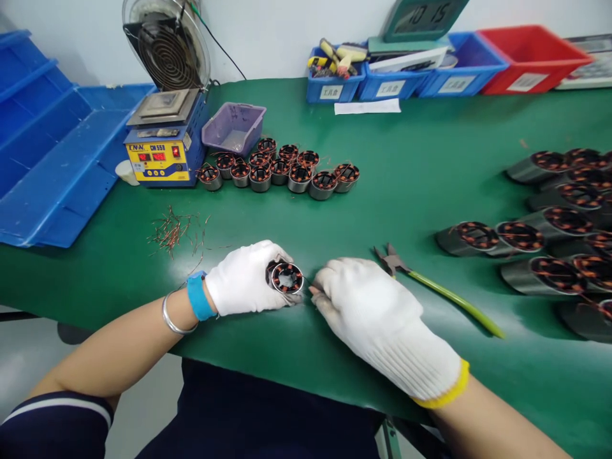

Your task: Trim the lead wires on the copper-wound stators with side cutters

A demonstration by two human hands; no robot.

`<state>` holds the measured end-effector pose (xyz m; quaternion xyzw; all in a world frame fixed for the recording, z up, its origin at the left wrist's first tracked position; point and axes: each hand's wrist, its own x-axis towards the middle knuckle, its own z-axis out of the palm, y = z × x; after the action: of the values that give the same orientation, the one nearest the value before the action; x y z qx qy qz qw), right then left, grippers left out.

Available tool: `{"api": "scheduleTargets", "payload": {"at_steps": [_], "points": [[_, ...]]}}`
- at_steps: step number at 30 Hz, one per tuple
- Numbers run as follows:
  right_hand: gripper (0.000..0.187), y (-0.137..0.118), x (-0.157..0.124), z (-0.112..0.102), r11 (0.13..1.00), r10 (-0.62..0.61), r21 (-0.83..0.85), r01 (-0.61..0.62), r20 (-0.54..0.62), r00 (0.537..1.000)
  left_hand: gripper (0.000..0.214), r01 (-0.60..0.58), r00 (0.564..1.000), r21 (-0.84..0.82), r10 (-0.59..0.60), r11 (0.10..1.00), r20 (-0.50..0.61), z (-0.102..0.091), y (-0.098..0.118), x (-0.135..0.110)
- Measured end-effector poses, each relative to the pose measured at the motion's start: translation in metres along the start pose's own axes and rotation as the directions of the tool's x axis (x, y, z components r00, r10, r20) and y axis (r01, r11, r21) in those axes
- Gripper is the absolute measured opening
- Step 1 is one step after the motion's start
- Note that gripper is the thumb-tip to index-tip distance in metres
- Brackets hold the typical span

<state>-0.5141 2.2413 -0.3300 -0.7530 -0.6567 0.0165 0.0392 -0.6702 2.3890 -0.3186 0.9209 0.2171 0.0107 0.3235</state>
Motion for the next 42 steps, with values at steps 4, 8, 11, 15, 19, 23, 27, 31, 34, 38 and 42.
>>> {"api": "scheduleTargets", "payload": {"at_steps": [4, 8, 11, 15, 19, 23, 27, 31, 34, 38, 42], "points": [[0.025, -0.001, -0.004, -0.016, 0.988, 0.135, 0.091, -0.123, -0.135, 0.982, 0.046, -0.028, 0.999, 0.013, 0.028, 1.0, 0.031, -0.004, -0.004, 0.001], [0.078, -0.019, -0.005, -0.022, 0.918, 0.315, 0.283, -0.279, -0.092, 0.944, 0.044, -0.072, 0.995, 0.064, 0.068, 0.995, 0.067, -0.007, -0.008, 0.002], [0.057, -0.03, 0.002, -0.007, 0.92, 0.293, 0.225, -0.319, 0.142, 0.945, 0.044, -0.084, 0.995, 0.08, 0.079, 0.993, 0.063, -0.009, -0.009, 0.003], [0.035, -0.027, 0.012, 0.007, 0.904, 0.273, 0.257, -0.341, 0.266, 0.924, 0.043, -0.053, 0.998, 0.1, 0.049, 0.994, 0.036, -0.011, -0.01, 0.003], [0.031, -0.02, 0.013, 0.005, 0.91, 0.257, 0.256, -0.325, 0.268, 0.929, 0.054, -0.213, 0.967, 0.062, 0.22, 0.975, -0.131, -0.003, -0.013, 0.002], [0.032, -0.016, 0.011, -0.002, 0.905, 0.184, 0.338, -0.26, 0.239, 0.953, 0.026, -0.363, 0.919, -0.074, 0.344, 0.929, -0.192, 0.003, -0.011, -0.003], [0.033, -0.008, 0.012, -0.008, 0.803, 0.089, 0.547, -0.236, 0.282, 0.955, 0.021, -0.301, 0.947, -0.053, 0.292, 0.952, -0.135, 0.004, -0.002, -0.005], [0.036, 0.004, 0.012, -0.012, 0.678, 0.028, 0.681, -0.277, 0.352, 0.935, 0.017, -0.267, 0.95, 0.069, 0.274, 0.961, -0.15, 0.011, 0.003, -0.004], [0.038, 0.011, 0.01, -0.015, 0.603, 0.076, 0.719, -0.345, 0.379, 0.922, 0.015, -0.273, 0.937, 0.105, 0.289, 0.956, -0.196, 0.019, 0.003, -0.003], [0.039, 0.005, 0.01, -0.017, 0.701, 0.341, 0.601, -0.386, 0.192, 0.92, 0.015, -0.283, 0.931, 0.099, 0.298, 0.954, -0.211, 0.022, 0.002, -0.001], [0.036, -0.011, 0.017, -0.014, 0.769, 0.22, 0.544, -0.337, 0.27, 0.937, 0.014, -0.272, 0.93, 0.091, 0.286, 0.958, -0.23, 0.022, 0.002, -0.002]]}}
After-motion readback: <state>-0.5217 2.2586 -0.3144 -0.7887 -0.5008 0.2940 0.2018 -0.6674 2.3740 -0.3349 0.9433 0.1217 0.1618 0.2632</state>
